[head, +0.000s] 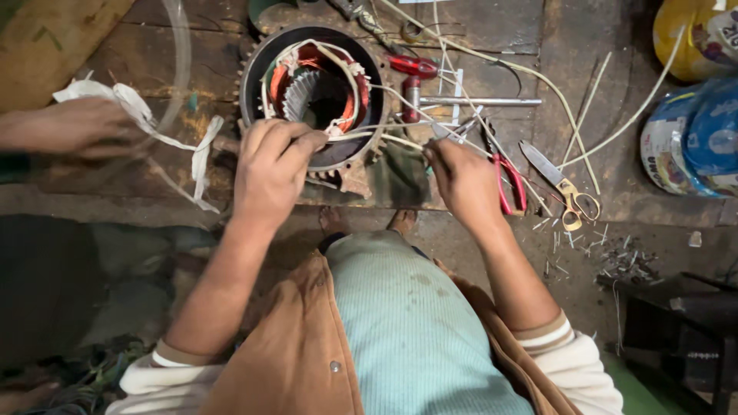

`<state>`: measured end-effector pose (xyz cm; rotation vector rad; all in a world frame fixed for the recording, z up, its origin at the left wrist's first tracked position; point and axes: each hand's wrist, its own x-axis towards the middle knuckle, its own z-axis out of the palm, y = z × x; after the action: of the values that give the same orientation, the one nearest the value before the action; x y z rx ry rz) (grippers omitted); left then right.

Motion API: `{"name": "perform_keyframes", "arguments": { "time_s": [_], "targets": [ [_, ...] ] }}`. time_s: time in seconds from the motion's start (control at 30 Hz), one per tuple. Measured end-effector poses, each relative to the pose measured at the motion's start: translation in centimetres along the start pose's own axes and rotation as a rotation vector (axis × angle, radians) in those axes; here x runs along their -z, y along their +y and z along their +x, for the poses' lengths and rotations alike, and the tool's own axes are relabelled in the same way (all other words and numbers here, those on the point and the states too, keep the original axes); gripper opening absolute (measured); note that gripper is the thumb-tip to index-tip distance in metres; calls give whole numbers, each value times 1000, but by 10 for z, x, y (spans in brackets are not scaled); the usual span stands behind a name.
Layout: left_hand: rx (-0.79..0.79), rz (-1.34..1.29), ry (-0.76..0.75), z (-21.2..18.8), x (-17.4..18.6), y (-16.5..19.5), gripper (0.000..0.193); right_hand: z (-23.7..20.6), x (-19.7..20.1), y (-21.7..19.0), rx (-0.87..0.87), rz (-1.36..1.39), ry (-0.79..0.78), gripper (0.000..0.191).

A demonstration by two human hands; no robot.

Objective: The person works at a bench rewinding an electric motor stator, pressing white insulation strips and wire into the stator slots and arranging the windings by hand. They occasionally use pliers and scissors on the wire and, near the end, handle a roll of tape.

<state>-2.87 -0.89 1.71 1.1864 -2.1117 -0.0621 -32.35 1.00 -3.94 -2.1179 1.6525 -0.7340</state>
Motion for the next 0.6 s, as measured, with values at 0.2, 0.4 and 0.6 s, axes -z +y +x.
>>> {"name": "perform_keyframes", "arguments": {
  "time_s": [0.2,0.4,0.6],
  "targets": [
    [-184,-22,-126,1,6,-21,23,-21,12,-28,-51,2,-25,15],
    [-359,11,-205,-3,9,-27,24,-17,9,-38,-100,27,15,14],
    [-391,144,-131,-3,1,-27,26,-26,8,-32,-120,70,-27,14]
  ]
}}
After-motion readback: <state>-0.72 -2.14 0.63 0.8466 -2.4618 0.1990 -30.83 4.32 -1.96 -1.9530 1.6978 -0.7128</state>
